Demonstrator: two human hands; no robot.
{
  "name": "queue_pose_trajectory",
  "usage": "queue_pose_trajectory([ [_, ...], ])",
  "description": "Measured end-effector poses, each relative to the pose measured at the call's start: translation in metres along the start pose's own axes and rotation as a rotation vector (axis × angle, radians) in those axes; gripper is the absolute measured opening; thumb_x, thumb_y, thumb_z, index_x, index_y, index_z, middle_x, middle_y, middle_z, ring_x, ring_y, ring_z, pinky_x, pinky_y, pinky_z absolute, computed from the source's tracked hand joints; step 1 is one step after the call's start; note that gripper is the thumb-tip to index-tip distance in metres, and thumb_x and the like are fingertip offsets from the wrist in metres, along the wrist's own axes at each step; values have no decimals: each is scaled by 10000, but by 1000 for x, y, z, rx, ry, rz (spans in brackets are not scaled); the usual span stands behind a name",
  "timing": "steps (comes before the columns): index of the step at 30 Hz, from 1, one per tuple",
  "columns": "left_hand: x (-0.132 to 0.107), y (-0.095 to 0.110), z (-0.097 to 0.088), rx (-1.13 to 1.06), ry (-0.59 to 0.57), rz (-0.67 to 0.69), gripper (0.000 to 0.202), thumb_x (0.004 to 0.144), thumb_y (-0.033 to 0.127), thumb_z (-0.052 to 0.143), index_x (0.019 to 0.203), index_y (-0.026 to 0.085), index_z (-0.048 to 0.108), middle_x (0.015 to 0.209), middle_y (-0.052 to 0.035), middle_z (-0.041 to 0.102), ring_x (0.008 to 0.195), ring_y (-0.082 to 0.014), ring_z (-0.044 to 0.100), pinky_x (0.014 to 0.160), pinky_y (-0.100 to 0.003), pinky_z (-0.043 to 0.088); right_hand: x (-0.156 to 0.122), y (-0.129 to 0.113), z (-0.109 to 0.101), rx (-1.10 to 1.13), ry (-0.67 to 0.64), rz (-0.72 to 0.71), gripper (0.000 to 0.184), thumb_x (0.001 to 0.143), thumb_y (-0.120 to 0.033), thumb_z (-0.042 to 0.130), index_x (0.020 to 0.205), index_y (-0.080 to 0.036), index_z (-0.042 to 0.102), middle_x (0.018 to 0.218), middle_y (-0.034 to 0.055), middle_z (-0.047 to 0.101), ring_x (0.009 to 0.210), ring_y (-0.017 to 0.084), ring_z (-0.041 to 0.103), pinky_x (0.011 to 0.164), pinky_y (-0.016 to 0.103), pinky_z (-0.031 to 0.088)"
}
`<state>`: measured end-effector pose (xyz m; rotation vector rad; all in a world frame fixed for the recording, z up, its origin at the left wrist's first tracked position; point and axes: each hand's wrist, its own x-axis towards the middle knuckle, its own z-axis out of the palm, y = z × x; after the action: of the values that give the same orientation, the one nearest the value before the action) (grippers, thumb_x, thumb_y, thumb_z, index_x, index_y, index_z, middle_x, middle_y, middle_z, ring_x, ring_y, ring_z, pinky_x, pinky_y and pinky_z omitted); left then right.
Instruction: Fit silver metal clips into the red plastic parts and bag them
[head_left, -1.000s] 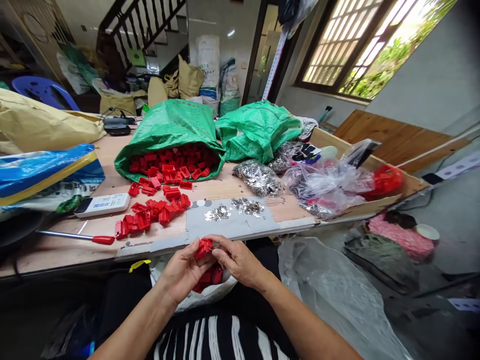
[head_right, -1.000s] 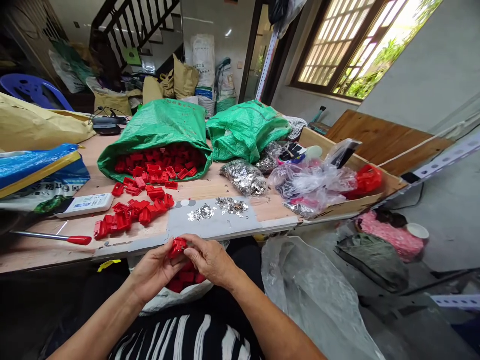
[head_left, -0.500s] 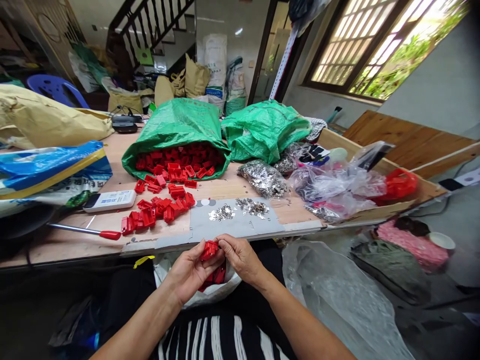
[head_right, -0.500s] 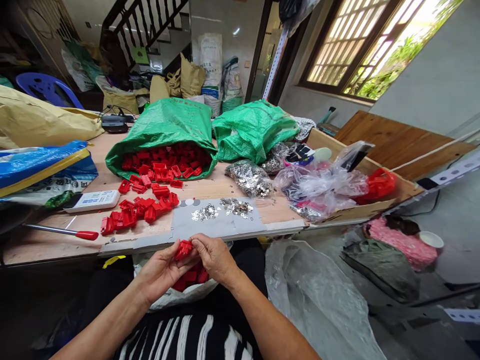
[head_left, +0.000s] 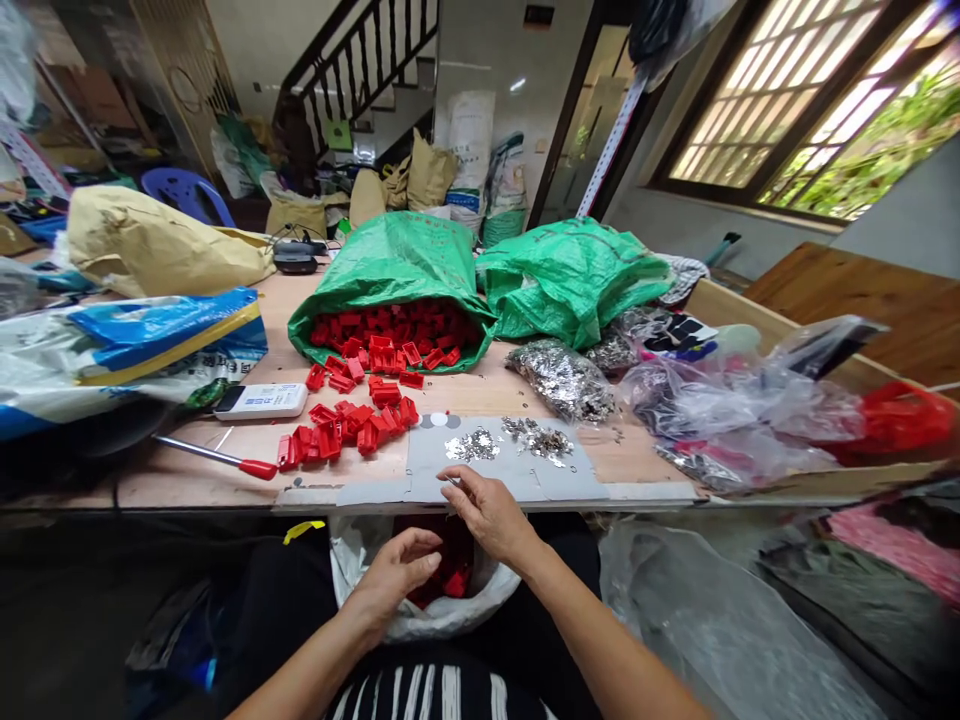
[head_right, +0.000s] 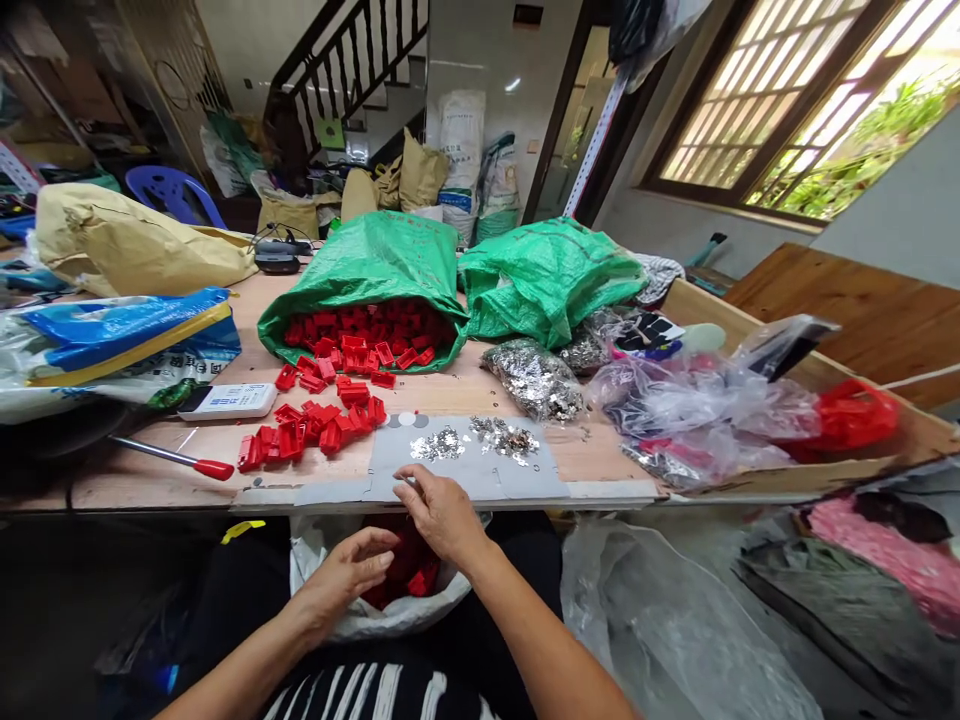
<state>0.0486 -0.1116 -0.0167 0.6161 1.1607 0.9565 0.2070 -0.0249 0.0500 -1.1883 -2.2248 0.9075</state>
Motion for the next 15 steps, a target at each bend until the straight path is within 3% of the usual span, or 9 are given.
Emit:
queue_pose_trajectory([
  [4,0,1,0,-37,45,-7,369,567,427,816,820,194,681,918,-60,669,880,-209,591,786,-325,433,43,-2,9,-189,60,-56,211,909,-240,528,1103,-198,598,1047,64,642,959,168,593,860,284,429],
  [7,2,1,0,-43,48,-24,386,554,432,823,812,189,672,870,-53,679,837,-198,606,764,-313,429,78,-7,16,-393,45,25,308,910,-228,522,1217,-209,525,1166,82,582,1048,181,568,899,300,429],
  [11,2,6,-3,-31,55,-26,397,572,451,811,834,189,668,851,-52,703,791,-180,633,751,-294,432,115,-10,23,-469,39,78,287,899,-233,526,1184,-202,538,1172,91,560,1003,203,590,853,323,453],
  [15,-5,23,-5,-42,45,6,385,603,428,807,870,184,676,892,-75,718,816,-183,655,770,-294,457,125,-10,24,-489,31,87,173,886,-235,544,1043,-199,607,1085,72,594,953,199,609,814,303,459],
])
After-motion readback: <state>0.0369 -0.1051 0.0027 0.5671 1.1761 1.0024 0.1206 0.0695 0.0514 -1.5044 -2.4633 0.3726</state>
